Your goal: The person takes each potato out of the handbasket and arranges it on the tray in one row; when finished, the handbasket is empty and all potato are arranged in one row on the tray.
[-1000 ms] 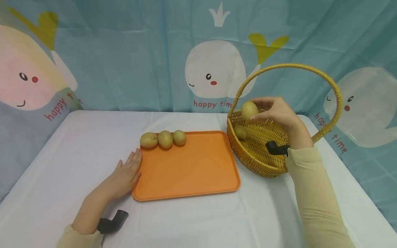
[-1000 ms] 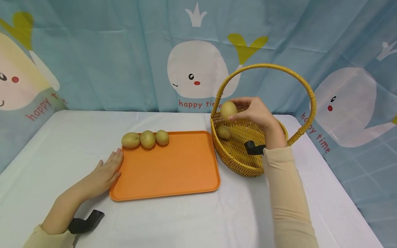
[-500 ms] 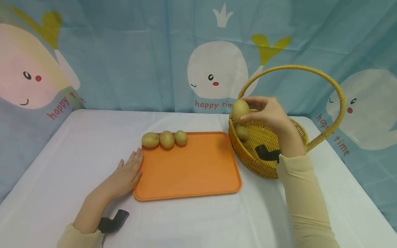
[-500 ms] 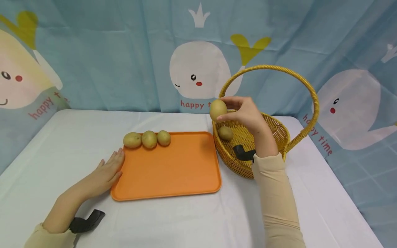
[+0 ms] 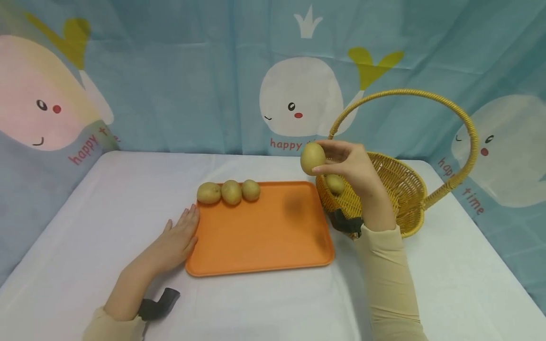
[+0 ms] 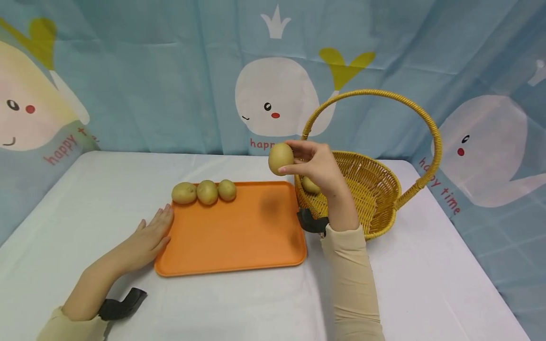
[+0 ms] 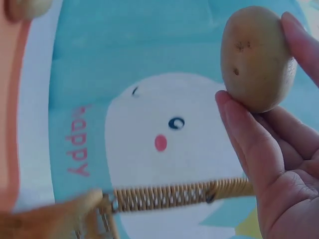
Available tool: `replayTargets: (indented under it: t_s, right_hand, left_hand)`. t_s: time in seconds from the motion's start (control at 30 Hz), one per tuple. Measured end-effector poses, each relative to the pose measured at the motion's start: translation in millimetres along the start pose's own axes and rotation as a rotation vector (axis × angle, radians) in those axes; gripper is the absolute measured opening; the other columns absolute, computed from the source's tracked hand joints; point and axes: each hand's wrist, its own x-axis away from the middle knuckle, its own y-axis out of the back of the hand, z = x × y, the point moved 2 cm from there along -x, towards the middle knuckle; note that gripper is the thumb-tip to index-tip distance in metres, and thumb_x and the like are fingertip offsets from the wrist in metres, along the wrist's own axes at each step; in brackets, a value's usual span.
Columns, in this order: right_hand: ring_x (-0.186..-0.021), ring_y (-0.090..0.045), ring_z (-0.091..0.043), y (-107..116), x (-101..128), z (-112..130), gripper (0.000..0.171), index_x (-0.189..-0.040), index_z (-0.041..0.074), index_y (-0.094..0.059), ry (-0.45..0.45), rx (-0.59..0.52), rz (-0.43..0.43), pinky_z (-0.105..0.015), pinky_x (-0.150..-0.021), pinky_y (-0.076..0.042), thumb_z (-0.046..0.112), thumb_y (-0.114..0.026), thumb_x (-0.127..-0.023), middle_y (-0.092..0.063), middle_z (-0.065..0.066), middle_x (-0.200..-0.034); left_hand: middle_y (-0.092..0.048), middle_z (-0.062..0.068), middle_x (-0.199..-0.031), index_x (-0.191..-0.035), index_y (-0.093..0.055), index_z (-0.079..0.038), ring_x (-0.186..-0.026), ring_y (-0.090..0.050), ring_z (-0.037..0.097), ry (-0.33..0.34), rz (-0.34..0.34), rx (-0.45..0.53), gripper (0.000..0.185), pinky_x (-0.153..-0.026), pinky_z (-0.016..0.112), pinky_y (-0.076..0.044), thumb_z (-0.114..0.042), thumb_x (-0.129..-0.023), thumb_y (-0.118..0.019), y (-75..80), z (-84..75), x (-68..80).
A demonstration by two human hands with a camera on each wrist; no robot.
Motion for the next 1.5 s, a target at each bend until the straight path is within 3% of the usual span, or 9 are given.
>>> replayTargets:
  t_s: [0.33,0.63,0.9,1.07,1.5]
  right_hand:
    - [-0.109,-0.060,-0.024,-43.0,-9.6,-14.5,0.055,-0.122,0.001,-0.062,0.035,-0.085,0.094,-0.034,-0.095,-0.046,0.000,-0.080,-0.071,-0.064,-0.012,-0.119]
    - [-0.105,-0.062,-0.020,-70.7,-21.1,-45.2,0.052,-0.121,0.002,-0.063,-0.045,-0.015,0.143,-0.033,-0.086,-0.050,0.002,-0.080,-0.071,-0.065,-0.011,-0.116]
    - [-0.105,-0.061,-0.023,-80.7,-26.7,-69.4,0.052,-0.121,-0.001,-0.062,-0.112,0.041,0.160,-0.032,-0.087,-0.050,0.002,-0.079,-0.072,-0.064,-0.014,-0.118]
    - [-0.103,-0.063,-0.021,-84.3,-28.8,-85.4,0.054,-0.120,0.003,-0.064,-0.156,0.140,0.170,-0.032,-0.089,-0.048,0.007,-0.082,-0.070,-0.066,-0.010,-0.115]
    - [-0.113,-0.057,-0.024,-82.9,-33.6,-104.4,0.057,-0.128,-0.001,-0.057,-0.186,0.235,0.298,-0.033,-0.096,-0.043,0.007,-0.078,-0.075,-0.062,-0.016,-0.122]
  left_hand:
    - [-0.015,0.032,-0.149,-0.142,-0.020,0.015,-0.137,-0.014,0.048,0.007,-0.013,-0.001,0.061,-0.102,0.070,-0.010,-0.013,-0.096,-0.047,0.4,-1.0,1.1]
    - [-0.017,0.031,-0.150,-0.143,-0.021,0.014,-0.137,-0.016,0.047,-0.003,-0.024,-0.038,0.061,-0.102,0.070,-0.011,-0.014,-0.096,-0.048,0.4,-3.0,-0.6]
    - [-0.018,0.031,-0.149,-0.142,-0.022,0.015,-0.137,-0.017,0.047,0.000,-0.025,-0.040,0.061,-0.102,0.070,-0.012,-0.014,-0.096,-0.049,0.7,-4.4,0.1]
    - [-0.018,0.031,-0.149,-0.142,-0.023,0.015,-0.136,-0.017,0.048,-0.002,-0.021,-0.039,0.060,-0.101,0.070,-0.012,-0.013,-0.095,-0.049,-1.3,-3.2,0.9]
    - [-0.016,0.031,-0.150,-0.143,-0.020,0.014,-0.137,-0.014,0.047,0.004,-0.009,-0.020,0.062,-0.102,0.070,-0.010,-0.015,-0.096,-0.048,1.7,-3.4,0.5]
